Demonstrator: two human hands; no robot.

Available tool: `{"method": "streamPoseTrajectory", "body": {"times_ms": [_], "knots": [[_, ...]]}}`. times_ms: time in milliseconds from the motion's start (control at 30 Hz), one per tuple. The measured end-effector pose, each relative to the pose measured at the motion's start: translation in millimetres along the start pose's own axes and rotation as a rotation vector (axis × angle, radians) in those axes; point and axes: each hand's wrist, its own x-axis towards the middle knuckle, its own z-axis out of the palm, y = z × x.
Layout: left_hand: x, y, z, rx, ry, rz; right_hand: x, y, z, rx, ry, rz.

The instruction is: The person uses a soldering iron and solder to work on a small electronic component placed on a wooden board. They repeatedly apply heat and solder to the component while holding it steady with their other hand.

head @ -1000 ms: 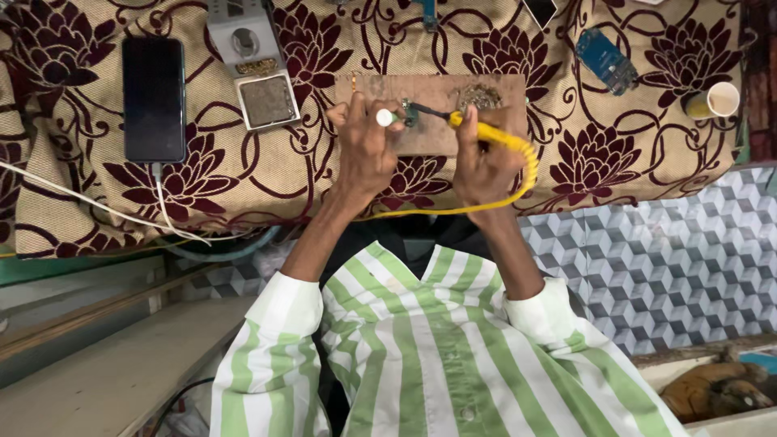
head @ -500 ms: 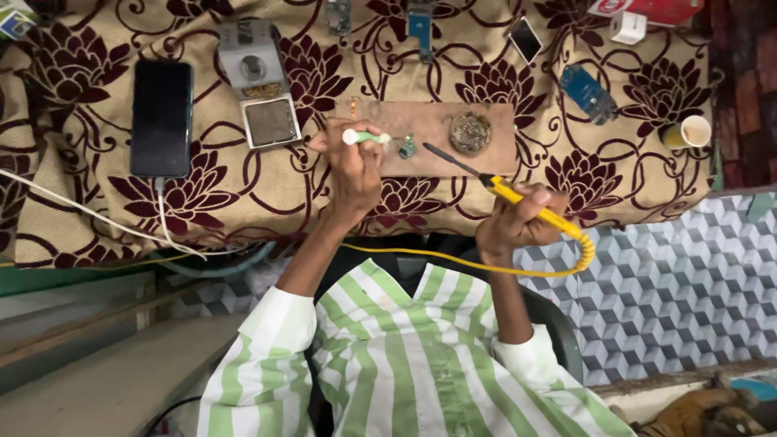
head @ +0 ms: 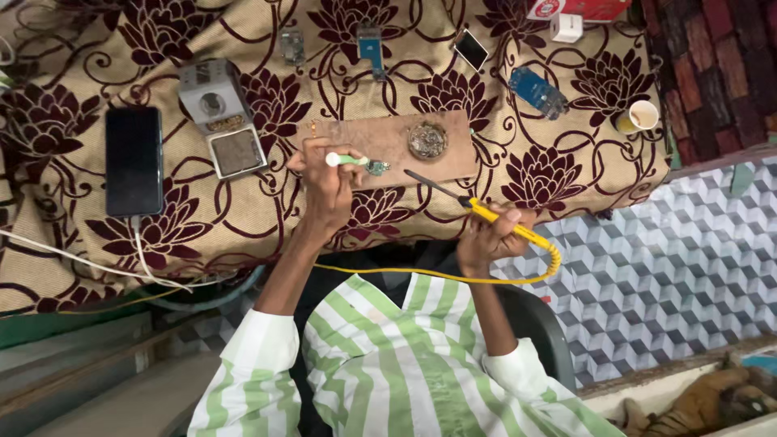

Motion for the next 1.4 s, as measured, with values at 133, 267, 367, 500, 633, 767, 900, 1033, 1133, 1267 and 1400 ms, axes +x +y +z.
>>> {"method": "streamPoseTrajectory", "body": {"times_ms": [133, 267, 367, 500, 633, 767, 900, 1033, 1133, 1267, 1400], "knots": [[-6.4, -0.2, -7.3, -0.139, 0.106, 0.071, -9.9, 7.3, 0.3, 0.049, 0.042, 0.059], [0.5, 1.5, -4.2, -0.113, 0.147, -0.024, -7.4, 20.4, 0.3, 0.085, 0.041, 0.109], [6.0, 6.4, -6.3, 0.015, 0.086, -0.027, 0.5, 34.7, 11.4, 0.121, 0.047, 0.165], [2.0, 19.9, -12.8, 0.179, 0.059, 0.164, 15.6, 39.4, 21.7, 0.076, 0.087, 0.277], [9.1, 17.9, -9.9, 0.263, 0.074, 0.103, 15.9, 30.7, 27.9, 0.062, 0.042, 0.309], [5.6, 5.7, -5.5, 0.206, 0.21, 0.245, 16.0, 32.1, 30.8, 0.133, 0.067, 0.287], [-1.8, 3.2, -6.1, -0.024, 0.127, -0.052, 18.9, 38.5, 36.7, 0.155, 0.077, 0.265], [2.5, 6.4, -5.3, 0.143, 0.108, 0.023, 24.2, 44.7, 42.6, 0.106, 0.09, 0.224], [-1.8, 10.2, -7.4, 0.247, 0.105, 0.068, 24.7, 48.0, 40.1, 0.099, 0.092, 0.205], [-0.3, 4.6, -5.7, 0.355, 0.119, 0.155, 24.4, 52.0, 37.2, 0.174, 0.094, 0.198], [-4.1, -3.2, 0.0, -0.139, 0.118, -0.217, 21.9, 54.6, 33.2, 0.21, 0.046, 0.21]]}}
